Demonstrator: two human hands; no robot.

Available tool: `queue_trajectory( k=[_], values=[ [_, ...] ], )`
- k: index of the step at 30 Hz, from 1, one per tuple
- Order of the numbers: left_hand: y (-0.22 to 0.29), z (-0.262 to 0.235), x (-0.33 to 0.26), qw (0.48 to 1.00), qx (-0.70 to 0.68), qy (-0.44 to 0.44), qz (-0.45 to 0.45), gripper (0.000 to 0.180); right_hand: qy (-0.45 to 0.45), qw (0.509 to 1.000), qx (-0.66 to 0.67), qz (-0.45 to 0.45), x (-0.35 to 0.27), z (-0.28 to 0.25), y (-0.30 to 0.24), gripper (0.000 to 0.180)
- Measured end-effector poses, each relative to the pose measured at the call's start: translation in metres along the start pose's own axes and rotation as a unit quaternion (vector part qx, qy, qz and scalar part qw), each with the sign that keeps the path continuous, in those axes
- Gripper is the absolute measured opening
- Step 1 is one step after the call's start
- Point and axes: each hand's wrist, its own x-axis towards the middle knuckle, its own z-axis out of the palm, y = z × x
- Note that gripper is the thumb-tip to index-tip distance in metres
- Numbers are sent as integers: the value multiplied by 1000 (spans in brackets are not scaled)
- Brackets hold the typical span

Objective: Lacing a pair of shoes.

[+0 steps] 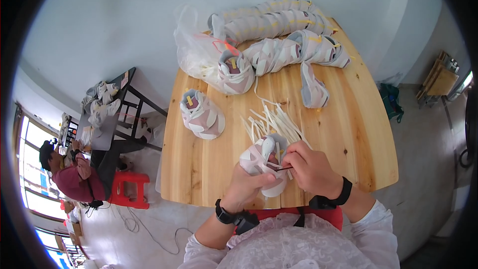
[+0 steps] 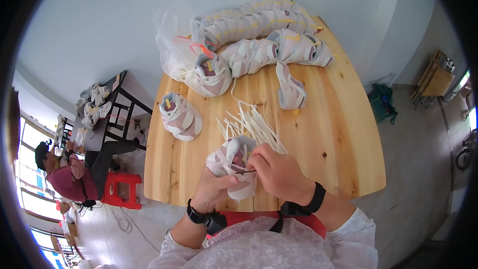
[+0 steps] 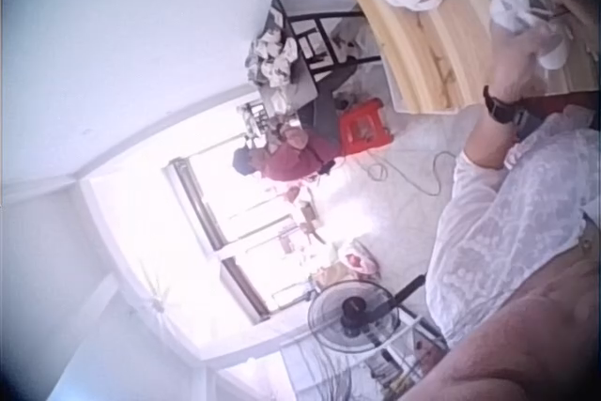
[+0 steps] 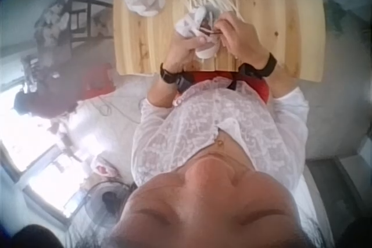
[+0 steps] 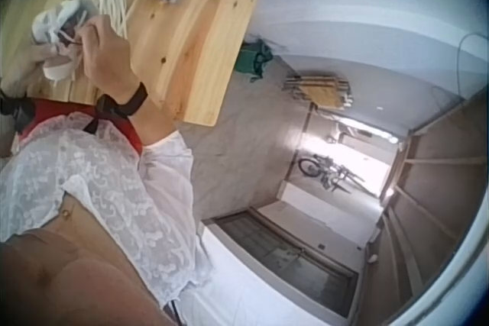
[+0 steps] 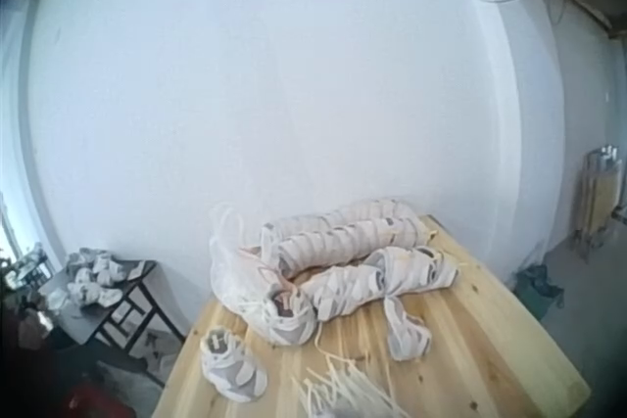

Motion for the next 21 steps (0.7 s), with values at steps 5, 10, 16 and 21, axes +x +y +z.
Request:
queue_trajectory(
  k=[5, 10, 16, 21],
  values=[
    [-7, -10, -7, 990, 127, -54, 23, 77, 23, 992, -1, 126, -2, 2, 0, 18],
    [-34, 2, -19, 966, 247, -24, 78, 93, 103, 985, 17, 139, -2, 22, -16, 16],
    [-24, 5, -12, 980, 191, 31, -35, 73, 75, 988, 26, 130, -3, 15, -15, 16],
    [-40, 9, -8, 934, 322, 47, 149, 62, 23, 988, 27, 149, -2, 7, -24, 16]
  ],
)
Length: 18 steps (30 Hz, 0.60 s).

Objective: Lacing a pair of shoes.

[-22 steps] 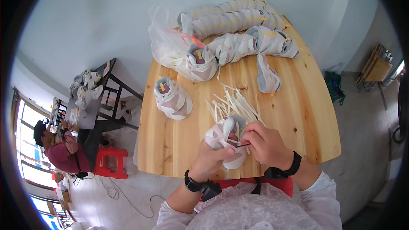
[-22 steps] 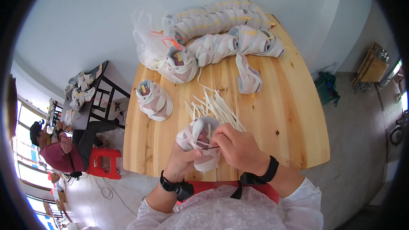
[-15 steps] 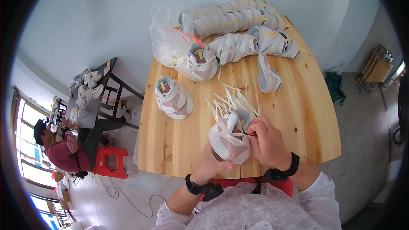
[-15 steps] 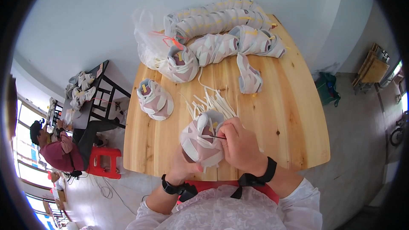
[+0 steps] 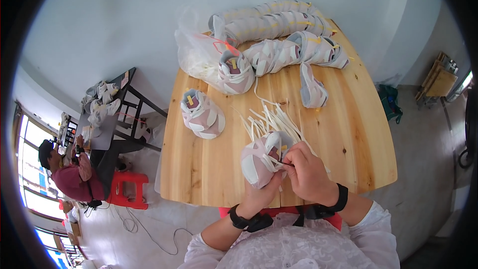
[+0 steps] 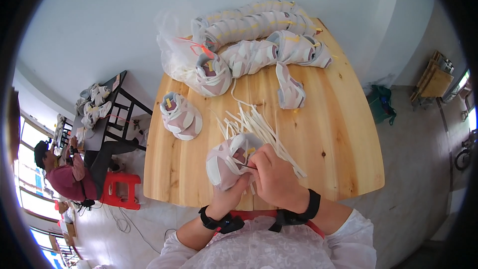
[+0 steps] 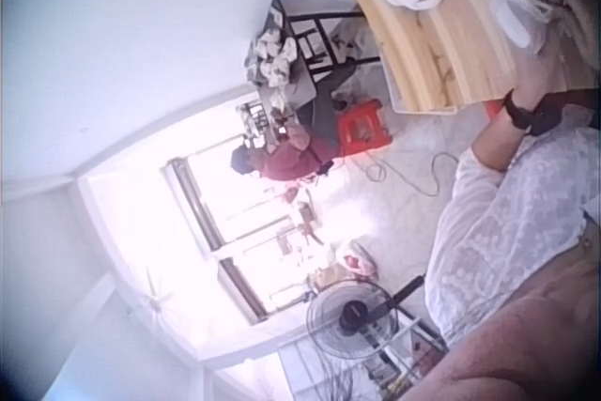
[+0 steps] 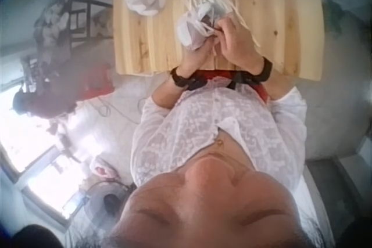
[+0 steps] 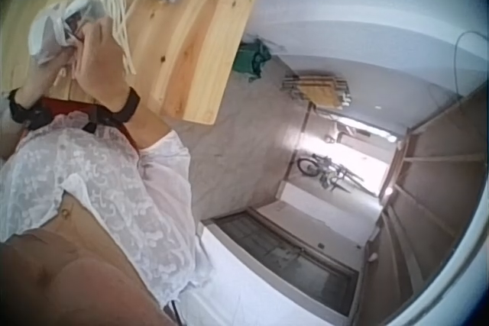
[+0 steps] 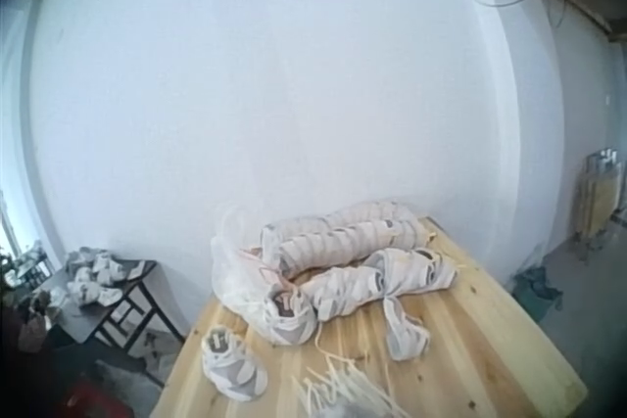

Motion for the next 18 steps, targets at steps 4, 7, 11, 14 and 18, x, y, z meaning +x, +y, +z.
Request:
queue_trajectory(
  k=[4, 7, 11, 14, 18],
  values=[
    [0, 1, 2, 998, 22, 11, 51, 55, -25, 1000, 7, -4, 1, -6, -5, 15],
    [13, 5, 7, 997, -17, 58, 47, 38, -33, 999, -3, -11, 0, -7, 0, 15],
    [8, 3, 7, 997, 14, 57, 54, 32, -57, 998, -3, -23, 1, -9, 4, 15],
    [11, 1, 9, 997, 17, 57, 51, 29, -87, 995, 42, -2, 2, -11, 3, 14],
    [5, -2, 8, 998, 25, 39, 50, 36, -110, 991, 76, -2, 5, -16, 4, 12]
  ],
)
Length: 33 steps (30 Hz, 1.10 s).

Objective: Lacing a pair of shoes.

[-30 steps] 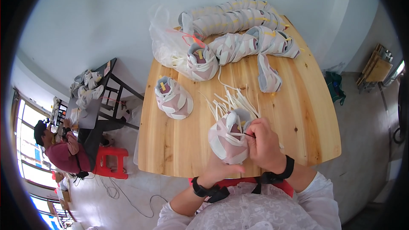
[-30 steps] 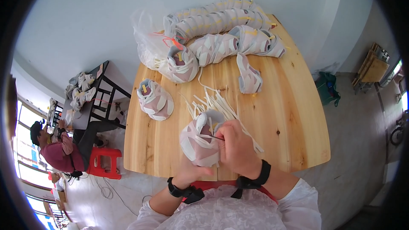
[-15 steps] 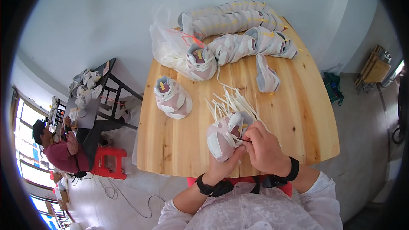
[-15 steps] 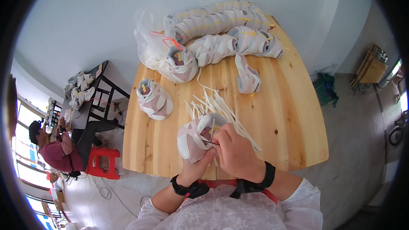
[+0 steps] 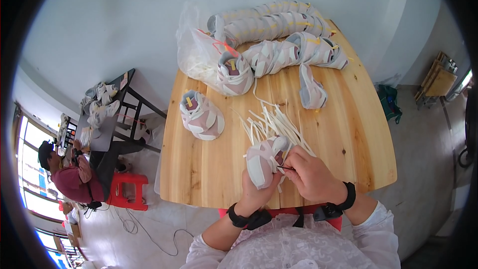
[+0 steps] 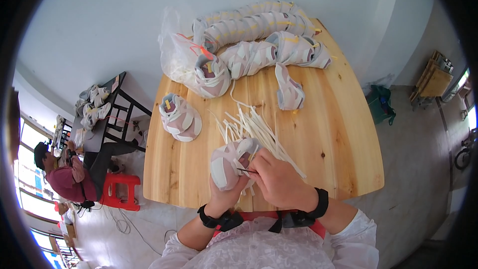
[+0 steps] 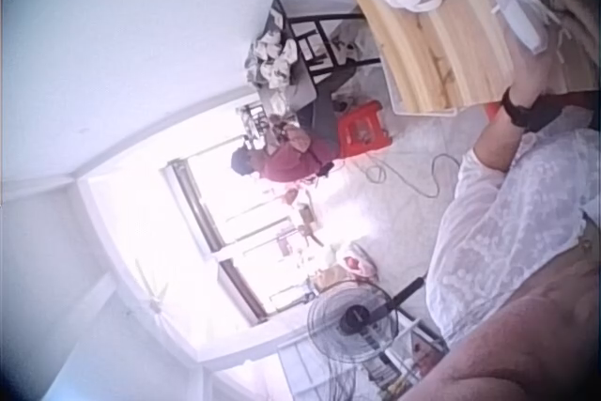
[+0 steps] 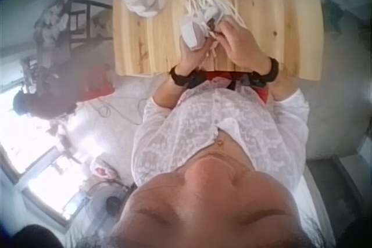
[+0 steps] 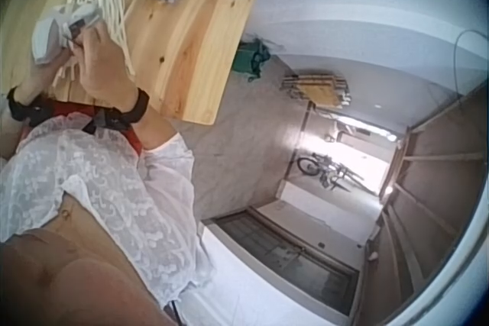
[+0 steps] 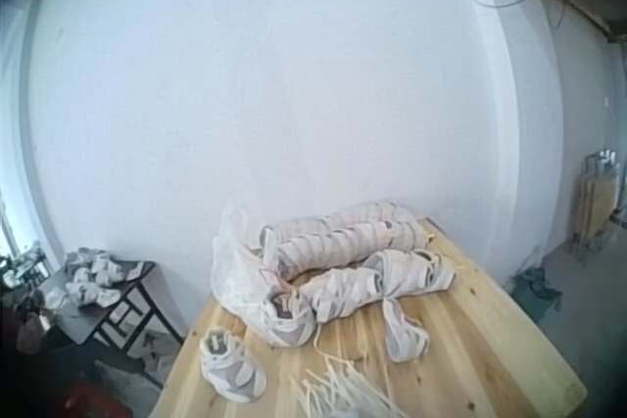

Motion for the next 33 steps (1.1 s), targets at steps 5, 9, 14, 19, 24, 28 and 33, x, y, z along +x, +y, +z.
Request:
queue_trajectory(
  k=[5, 9, 14, 19, 24, 28, 33],
  values=[
    [-2, -8, 1, 990, -109, -45, -81, 53, 66, 997, -32, 23, 2, -3, -4, 24],
    [-9, -21, -7, 977, -175, -120, -33, 78, 170, 985, -18, 30, 2, -1, 1, 41],
    [-2, -25, -4, 959, -215, -180, -29, 84, 98, 956, 244, 127, 2, 1, 13, 56],
    [7, -46, 6, 886, -396, -193, -145, 66, 65, 990, 89, 84, 3, -11, 12, 51],
    [11, -28, 3, 930, -307, -87, -181, 49, 90, 988, 72, 106, 7, -9, 9, 47],
    [5, -25, 3, 932, -318, -40, -168, 44, 193, 980, -41, -21, -4, -2, 6, 39],
    [6, -22, 2, 934, -317, -46, -159, 44, 160, 985, -29, -53, -6, 8, 1, 27]
  ],
)
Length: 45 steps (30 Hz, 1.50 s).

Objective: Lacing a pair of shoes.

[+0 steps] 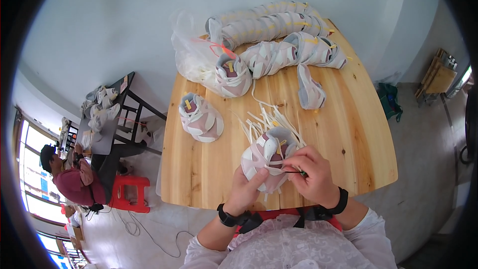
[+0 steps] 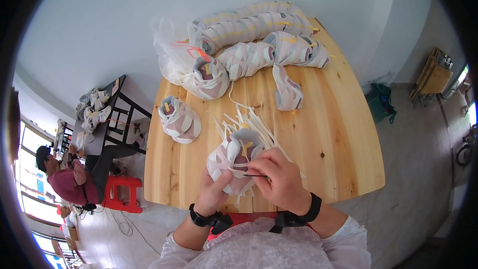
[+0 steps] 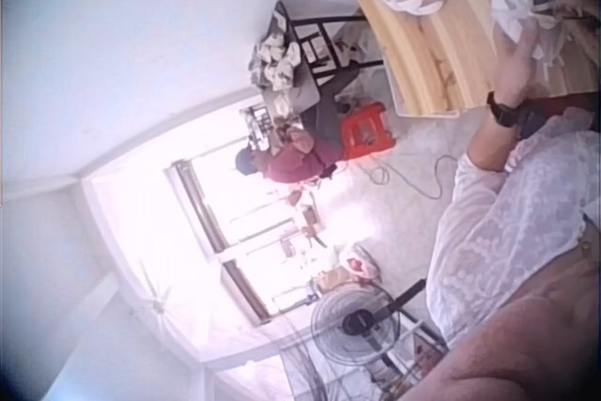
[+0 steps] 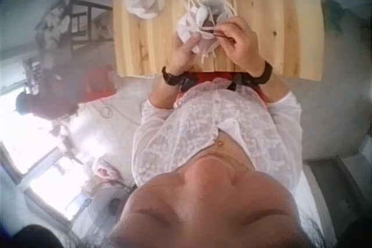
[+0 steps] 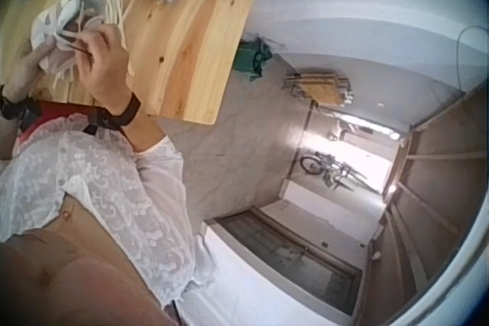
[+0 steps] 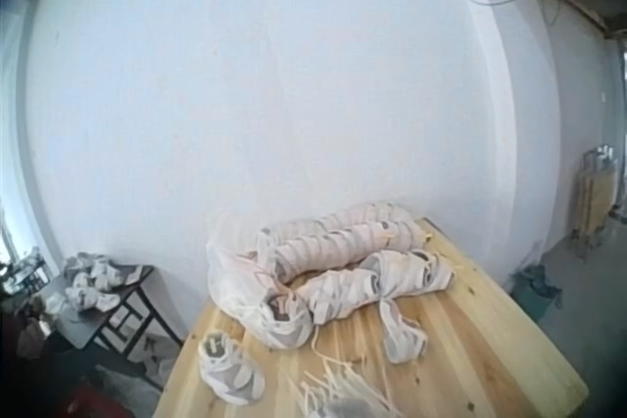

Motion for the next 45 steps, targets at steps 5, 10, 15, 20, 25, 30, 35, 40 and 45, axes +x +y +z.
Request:
queue_trajectory(
  k=[5, 10, 15, 20, 25, 30, 35, 40, 45],
  values=[
    [2, -4, -3, 995, 90, -30, 12, 42, 16, 999, -38, 27, 11, -9, 3, 16],
    [-3, -5, -3, 994, 101, -30, 7, 42, 1, 998, -29, 58, 12, -3, 4, 11],
    [1, 7, 4, 995, 94, 39, -21, 30, -1, 993, 88, 82, 8, -2, 9, 10],
    [-1, 1, 1, 994, 108, 37, -3, 30, -32, 965, 161, 204, 12, -5, 11, 9],
    [-2, -3, 2, 993, 108, -19, 32, 43, -19, 976, 135, 172, 16, -6, 9, 11],
    [6, 13, 2, 982, 185, -22, 16, 51, -15, 989, 92, 117, 15, 0, 15, 11],
    [5, 15, -1, 980, 196, 14, -20, 53, 4, 996, 64, 62, 15, 3, 19, 11],
    [9, 17, -3, 965, 260, -22, -18, 54, 23, 997, 25, 73, 5, 7, 17, 9],
    [5, 16, -7, 962, 269, -34, -10, 54, 51, 994, 17, 97, 2, 9, 15, 9]
  ],
)
